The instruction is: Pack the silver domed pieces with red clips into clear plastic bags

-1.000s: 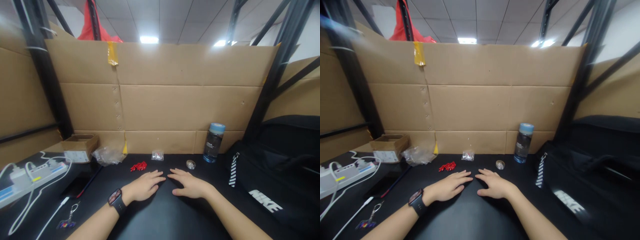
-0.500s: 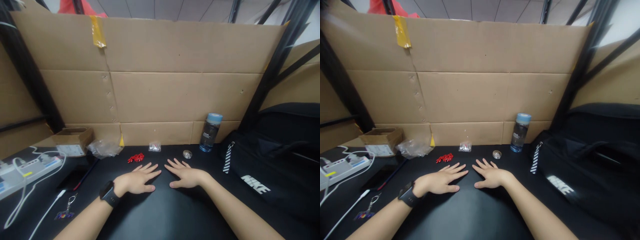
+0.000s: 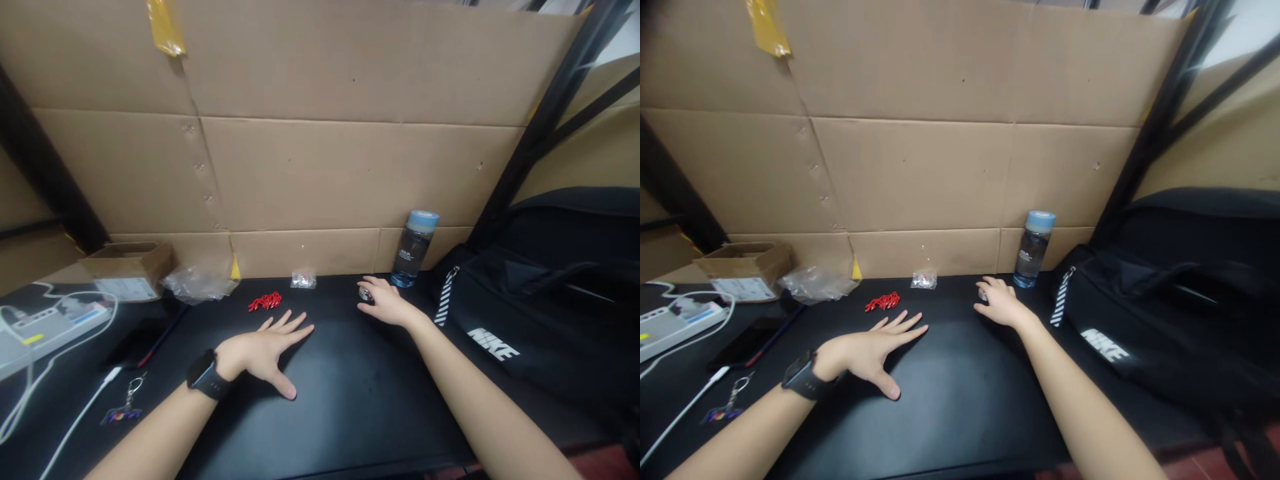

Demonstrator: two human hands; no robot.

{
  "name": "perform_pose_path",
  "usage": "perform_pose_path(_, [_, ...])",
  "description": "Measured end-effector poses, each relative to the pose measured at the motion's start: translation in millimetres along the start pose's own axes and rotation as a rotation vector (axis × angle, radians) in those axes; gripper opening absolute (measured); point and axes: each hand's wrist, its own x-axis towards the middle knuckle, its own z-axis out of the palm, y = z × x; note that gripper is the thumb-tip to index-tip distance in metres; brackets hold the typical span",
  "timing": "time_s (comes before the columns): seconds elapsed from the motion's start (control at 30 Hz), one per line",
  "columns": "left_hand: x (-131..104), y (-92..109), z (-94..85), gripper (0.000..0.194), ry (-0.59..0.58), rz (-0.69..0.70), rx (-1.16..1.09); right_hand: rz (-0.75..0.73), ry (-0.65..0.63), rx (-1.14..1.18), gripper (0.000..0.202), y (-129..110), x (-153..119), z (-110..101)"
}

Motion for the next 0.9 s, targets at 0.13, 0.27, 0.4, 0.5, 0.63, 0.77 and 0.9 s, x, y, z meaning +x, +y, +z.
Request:
perform_pose_path(0.13, [2,-1,2.3,0.143,-0.013,-0.013,-0.001,0.012,0.022,-0.078,0.048,20,7,9])
perform_pose_path(0.27, [2,-1,3.6,0.141,-0.001,-0.011,-0.003,-0.016,0.022,-0.078,0.042,26,10,11])
perform_pose_path(0.4, [1,0,2.6,0.139,0.011,-0.01,-0.017,-0.035,0.04,-0.077,0.039,26,11,9])
perform_pose_path(0.5, [0,2,1.2,0.138,0.006,-0.017,-0.011,-0.046,0.055,-0.078,0.035,25,10,7])
perform_pose_path(0.63, [-1,4,0.1,0.137,-0.001,-0.025,0.0,-0.061,0.07,-0.081,0.031,22,9,2])
perform_pose_path(0.77, [-1,4,0.5,0.137,0.003,-0.019,0.004,-0.079,0.088,-0.085,0.028,22,8,-1])
perform_pose_path(0.9, [0,0,2.6,0.138,0.015,-0.011,-0.011,-0.108,0.108,-0.063,0.032,22,8,-1])
